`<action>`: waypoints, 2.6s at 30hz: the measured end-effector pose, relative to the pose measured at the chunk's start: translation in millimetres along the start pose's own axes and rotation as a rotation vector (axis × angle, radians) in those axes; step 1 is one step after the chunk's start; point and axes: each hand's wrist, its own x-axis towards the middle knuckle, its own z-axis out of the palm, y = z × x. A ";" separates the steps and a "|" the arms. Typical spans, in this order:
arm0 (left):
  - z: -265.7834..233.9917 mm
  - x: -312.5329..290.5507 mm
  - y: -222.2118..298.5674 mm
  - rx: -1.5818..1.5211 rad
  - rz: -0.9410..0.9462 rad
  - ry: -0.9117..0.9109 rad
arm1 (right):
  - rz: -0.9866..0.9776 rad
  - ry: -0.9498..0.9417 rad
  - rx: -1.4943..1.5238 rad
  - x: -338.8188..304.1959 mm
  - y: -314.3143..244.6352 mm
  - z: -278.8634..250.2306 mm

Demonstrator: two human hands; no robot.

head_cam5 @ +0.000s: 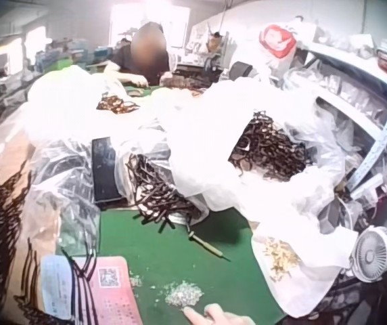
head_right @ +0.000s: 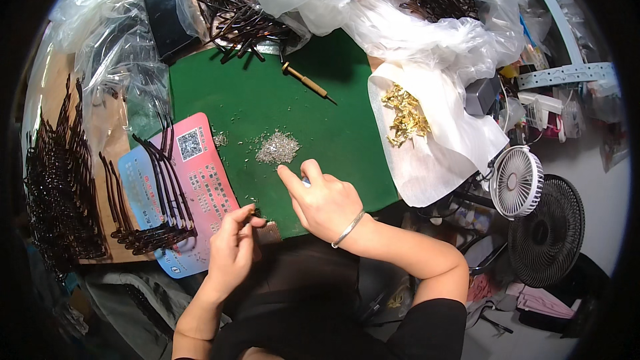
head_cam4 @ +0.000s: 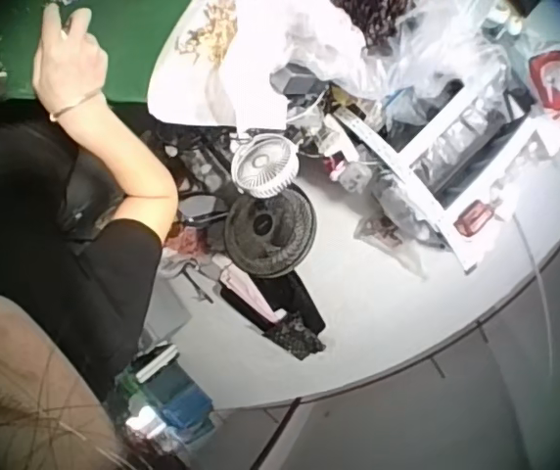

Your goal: The person assembles eyeglasses by inserting small screws into the hinge area of the frames using a screwdriver. They repeatedly pick up frames, align the screws, and tighten them before placing the finished units aside.

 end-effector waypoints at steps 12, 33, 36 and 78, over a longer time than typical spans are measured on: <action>-18.7 -24.5 -8.2 -0.363 -0.117 0.097 | 0.032 0.014 -0.049 1.2 -2.1 2.1; 3.3 -9.0 -18.0 0.175 0.189 0.398 | -0.044 -0.423 0.565 11.6 -47.8 -3.6; 6.0 -7.1 -20.5 0.201 0.230 0.433 | -0.050 -0.417 0.555 10.2 -48.4 -2.6; -31.1 27.5 -13.1 0.249 0.520 0.241 | -0.015 -0.230 0.404 -8.1 10.7 -7.8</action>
